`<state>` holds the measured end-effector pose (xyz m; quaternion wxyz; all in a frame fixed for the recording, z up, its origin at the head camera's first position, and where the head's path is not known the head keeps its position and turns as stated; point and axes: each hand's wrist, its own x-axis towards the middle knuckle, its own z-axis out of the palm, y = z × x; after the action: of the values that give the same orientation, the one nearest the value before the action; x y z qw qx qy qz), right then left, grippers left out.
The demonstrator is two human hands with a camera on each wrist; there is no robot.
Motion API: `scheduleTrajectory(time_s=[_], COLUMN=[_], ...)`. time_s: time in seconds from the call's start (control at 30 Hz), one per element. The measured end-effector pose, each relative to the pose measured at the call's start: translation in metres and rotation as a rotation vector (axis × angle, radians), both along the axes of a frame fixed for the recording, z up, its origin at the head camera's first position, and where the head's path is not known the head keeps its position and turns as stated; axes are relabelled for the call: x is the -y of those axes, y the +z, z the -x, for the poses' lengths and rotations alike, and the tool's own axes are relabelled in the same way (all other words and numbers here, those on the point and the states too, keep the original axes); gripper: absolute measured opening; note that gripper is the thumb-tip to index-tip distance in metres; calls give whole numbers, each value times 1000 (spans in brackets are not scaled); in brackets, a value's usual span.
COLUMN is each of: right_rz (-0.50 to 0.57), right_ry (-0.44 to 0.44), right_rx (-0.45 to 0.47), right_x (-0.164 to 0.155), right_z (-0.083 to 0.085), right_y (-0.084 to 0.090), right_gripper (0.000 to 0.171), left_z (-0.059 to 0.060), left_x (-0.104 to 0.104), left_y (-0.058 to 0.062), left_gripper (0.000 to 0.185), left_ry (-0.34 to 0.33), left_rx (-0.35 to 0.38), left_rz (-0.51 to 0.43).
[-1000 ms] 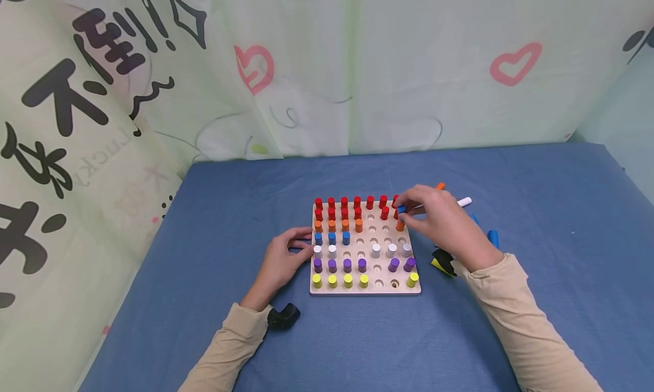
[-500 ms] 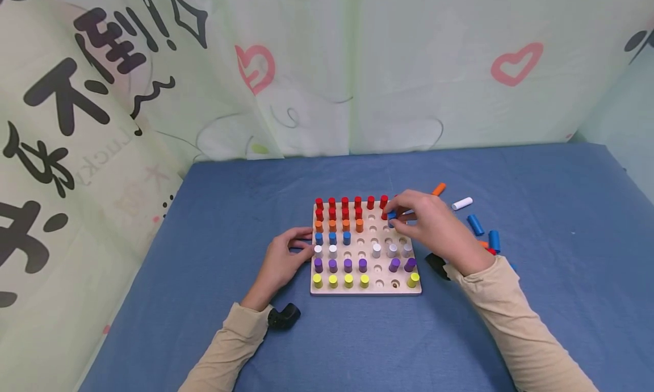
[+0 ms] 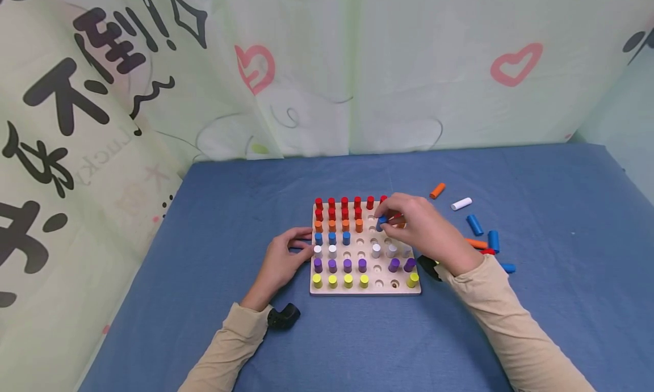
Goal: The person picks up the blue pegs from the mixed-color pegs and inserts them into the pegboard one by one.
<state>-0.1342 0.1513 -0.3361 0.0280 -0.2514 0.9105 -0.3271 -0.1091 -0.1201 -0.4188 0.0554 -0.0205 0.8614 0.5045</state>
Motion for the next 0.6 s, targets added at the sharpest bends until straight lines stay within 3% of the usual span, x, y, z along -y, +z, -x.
scheduleTrajectory(time_s=[0.6], right_rz=[-36], right_ry=[40], right_rx=[-1], right_x=[12], right_z=[5], right_y=[-1], right_gripper=[18], left_z=[1], left_x=[-1], left_y=[-1], left_gripper=[41], left_ry=[9], left_rx=[10], left_rz=[-3])
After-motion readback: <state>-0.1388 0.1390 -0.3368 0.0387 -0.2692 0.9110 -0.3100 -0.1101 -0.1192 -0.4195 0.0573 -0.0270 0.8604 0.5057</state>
